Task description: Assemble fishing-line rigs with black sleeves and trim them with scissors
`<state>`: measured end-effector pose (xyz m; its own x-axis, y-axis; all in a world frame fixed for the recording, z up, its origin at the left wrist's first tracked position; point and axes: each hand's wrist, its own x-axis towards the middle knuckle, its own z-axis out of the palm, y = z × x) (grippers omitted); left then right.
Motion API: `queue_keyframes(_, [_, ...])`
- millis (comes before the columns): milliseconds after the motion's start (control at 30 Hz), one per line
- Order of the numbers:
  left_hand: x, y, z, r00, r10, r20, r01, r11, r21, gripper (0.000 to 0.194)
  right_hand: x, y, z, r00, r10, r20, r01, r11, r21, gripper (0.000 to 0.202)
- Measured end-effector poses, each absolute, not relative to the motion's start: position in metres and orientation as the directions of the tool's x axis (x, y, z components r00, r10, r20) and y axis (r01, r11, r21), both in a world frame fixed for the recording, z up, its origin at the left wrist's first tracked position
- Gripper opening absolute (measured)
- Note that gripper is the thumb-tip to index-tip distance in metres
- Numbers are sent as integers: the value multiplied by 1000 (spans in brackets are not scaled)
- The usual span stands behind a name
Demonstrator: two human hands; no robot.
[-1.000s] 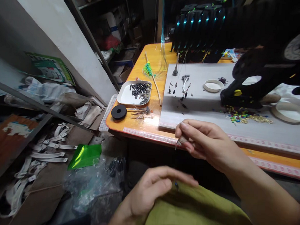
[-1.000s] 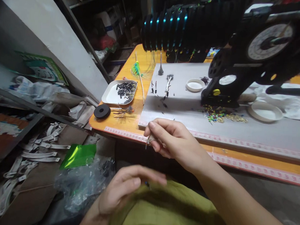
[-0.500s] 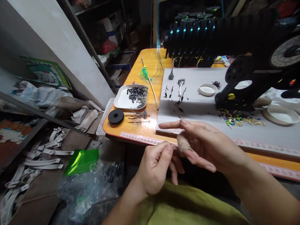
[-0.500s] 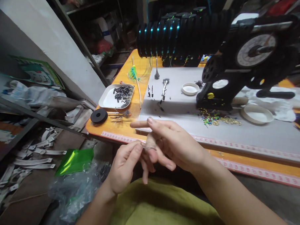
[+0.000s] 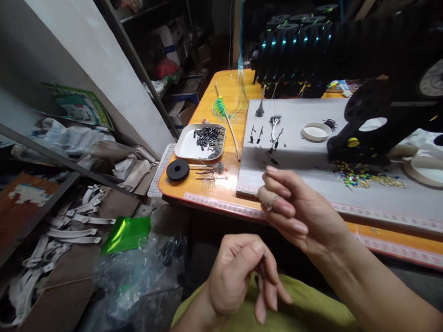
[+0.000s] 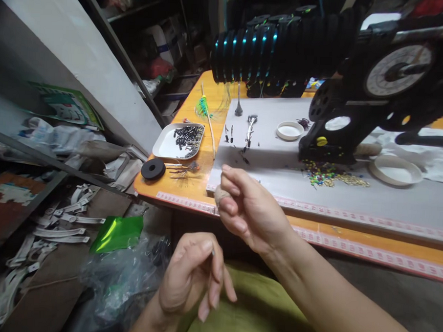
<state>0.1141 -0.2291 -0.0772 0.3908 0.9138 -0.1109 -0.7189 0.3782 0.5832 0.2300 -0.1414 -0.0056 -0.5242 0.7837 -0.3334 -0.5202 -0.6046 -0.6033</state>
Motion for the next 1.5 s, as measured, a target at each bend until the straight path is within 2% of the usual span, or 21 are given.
queue_keyframes(267, [118, -257, -93, 460, 872, -169, -761, 485, 431, 47, 240, -136, -6, -514, 788, -338, -448, -583, -678, 48])
queue_keyframes(533, [111, -268, -104, 533, 826, -184, -744, 561, 363, 44, 244, -136, -9, -515, 785, -344, -413, -579, -703, 46])
queue_keyframes(867, [110, -275, -107, 542, 813, -214, -718, 580, 385, 48, 248, -137, -11, -526, 782, -334, -427, -582, -692, 46])
queue_keyframes(1267, [111, -281, -117, 503, 838, -211, -727, 542, 422, 53, 250, -140, -18, -483, 821, -304, -409, -519, -751, 41])
queue_keyframes(1367, [106, -278, -110, 506, 838, -203, -718, 540, 440, 49, 253, -147, -26, -436, 866, -244, -322, -404, -856, 33])
queue_keyframes(1500, [98, -276, -103, 499, 847, -185, -720, 524, 455, 38, 260, -169, -36, -548, 797, -255, 42, -279, -959, 32])
